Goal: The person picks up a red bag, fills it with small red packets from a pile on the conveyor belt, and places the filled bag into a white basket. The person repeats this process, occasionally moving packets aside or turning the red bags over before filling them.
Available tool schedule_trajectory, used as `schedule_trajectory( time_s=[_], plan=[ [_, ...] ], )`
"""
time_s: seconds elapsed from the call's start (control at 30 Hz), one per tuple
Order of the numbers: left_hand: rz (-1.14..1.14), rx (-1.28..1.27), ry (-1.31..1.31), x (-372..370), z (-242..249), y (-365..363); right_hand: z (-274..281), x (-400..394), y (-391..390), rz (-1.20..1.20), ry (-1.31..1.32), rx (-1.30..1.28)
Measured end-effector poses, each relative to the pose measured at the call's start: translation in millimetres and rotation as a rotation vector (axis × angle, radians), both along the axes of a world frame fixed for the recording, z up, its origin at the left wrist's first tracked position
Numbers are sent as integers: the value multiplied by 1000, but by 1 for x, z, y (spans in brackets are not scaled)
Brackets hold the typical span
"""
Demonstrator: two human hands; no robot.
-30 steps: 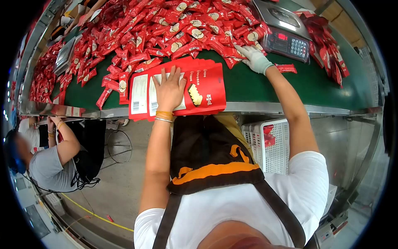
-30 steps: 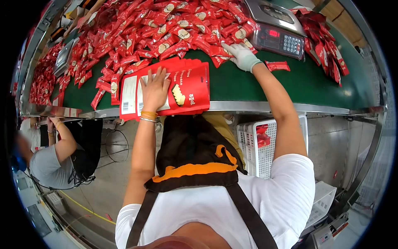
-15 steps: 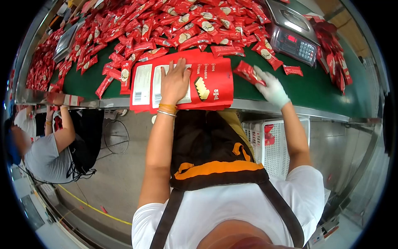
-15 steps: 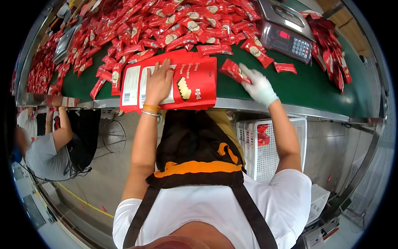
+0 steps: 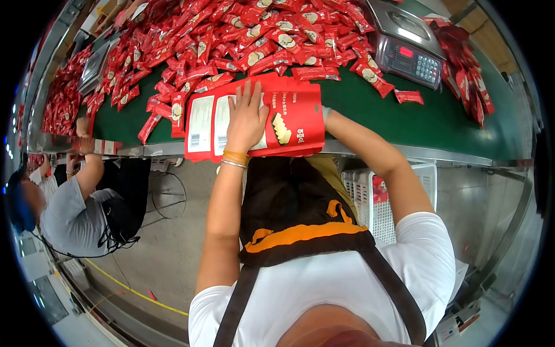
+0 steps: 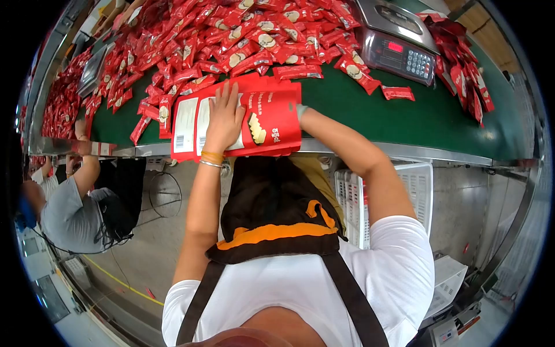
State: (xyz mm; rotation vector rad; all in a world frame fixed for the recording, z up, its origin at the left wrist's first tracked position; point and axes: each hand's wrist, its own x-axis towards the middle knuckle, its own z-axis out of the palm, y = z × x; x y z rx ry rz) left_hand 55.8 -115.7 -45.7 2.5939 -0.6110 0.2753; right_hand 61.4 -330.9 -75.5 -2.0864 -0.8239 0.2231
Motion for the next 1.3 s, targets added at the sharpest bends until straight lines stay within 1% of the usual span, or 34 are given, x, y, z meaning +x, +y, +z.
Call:
schedule_trajectory(
  time_s=[0.07, 0.13, 0.17, 0.23, 0.3, 0.33, 0.37, 0.4, 0.43, 0.47, 0.5, 0.53, 0.6, 0.63, 0.67, 0.7, 0.77, 0.83, 0.87, 0.9, 0.97, 1.03, 1.1, 1.13, 1.2, 1.3],
  plan=[
    [6, 32, -51, -3, 6, -4, -10, 3, 11, 20, 82, 52],
    [50, 258, -205, -7, 12, -6, -16, 1, 13, 19, 150, 92],
    [41, 261, -203, -8, 11, -5, -17, -2, 13, 16, 184, 113],
    [19, 200, -63, -6, 9, -2, -8, -10, -5, -52, 235, 120],
    [18, 192, -42, -5, 8, 0, 21, -22, -33, -263, 221, 27],
    [17, 189, -17, -4, 8, 0, 20, -22, -59, -393, -120, -85],
    [22, 180, -12, -3, 8, 0, 19, -22, -85, -585, -439, -223],
    [13, 177, -4, -2, 8, 0, 18, -17, -115, -821, -523, -298],
    [-2, 177, 7, -3, 8, 0, 26, -18, -140, -975, -687, -408],
    [-6, 177, 12, -4, 6, -1, 32, -20, -158, -1115, -675, -504],
    [-4, 168, 21, -4, 6, -1, 31, -22, -179, -1110, -468, -634],
    [1, 159, 28, -2, 7, 0, 22, -23, -199, -1068, -417, -642],
    [6, 142, 21, -1, 7, 1, 24, -25, -200, -986, -282, -607],
    [4, 127, 24, -3, 5, 2, 38, -40, -187, -946, -188, -567],
    [2, 120, 20, -3, 4, 2, 51, -56, -174, -860, -147, -467],
    [22, 119, 24, -2, 4, 2, 67, -68, -161, -769, -2, -450],
    [-3, 98, 35, -2, 4, 3, 86, -86, -139, -524, 164, -321],
    [-2, 94, 42, -2, 4, 4, 105, -91, -112, -437, 130, -387],
    [-5, 79, 50, -1, 4, 4, 101, -87, -103, -417, 104, -301],
    [-7, 63, 58, -1, 4, 4, 97, -80, -88, -447, 202, -192],
    [-7, 50, 54, -2, 2, 4, 85, -56, -60, -492, 352, -160],
    [2, 32, 47, -1, 3, 3, 36, -36, -32, -372, 467, 261],
    [15, 74, 26, 0, 3, 3, -34, -27, -18, -265, 473, 426],
    [25, 100, -12, -1, 4, 4, -34, -25, -12, -213, 487, 420],
    [39, 100, -13, -2, 3, 5, -28, -26, -22, -119, 505, 327],
    [44, 80, -47, -1, 0, 2, -7, -28, -26, -34, 489, 217]
  ],
)
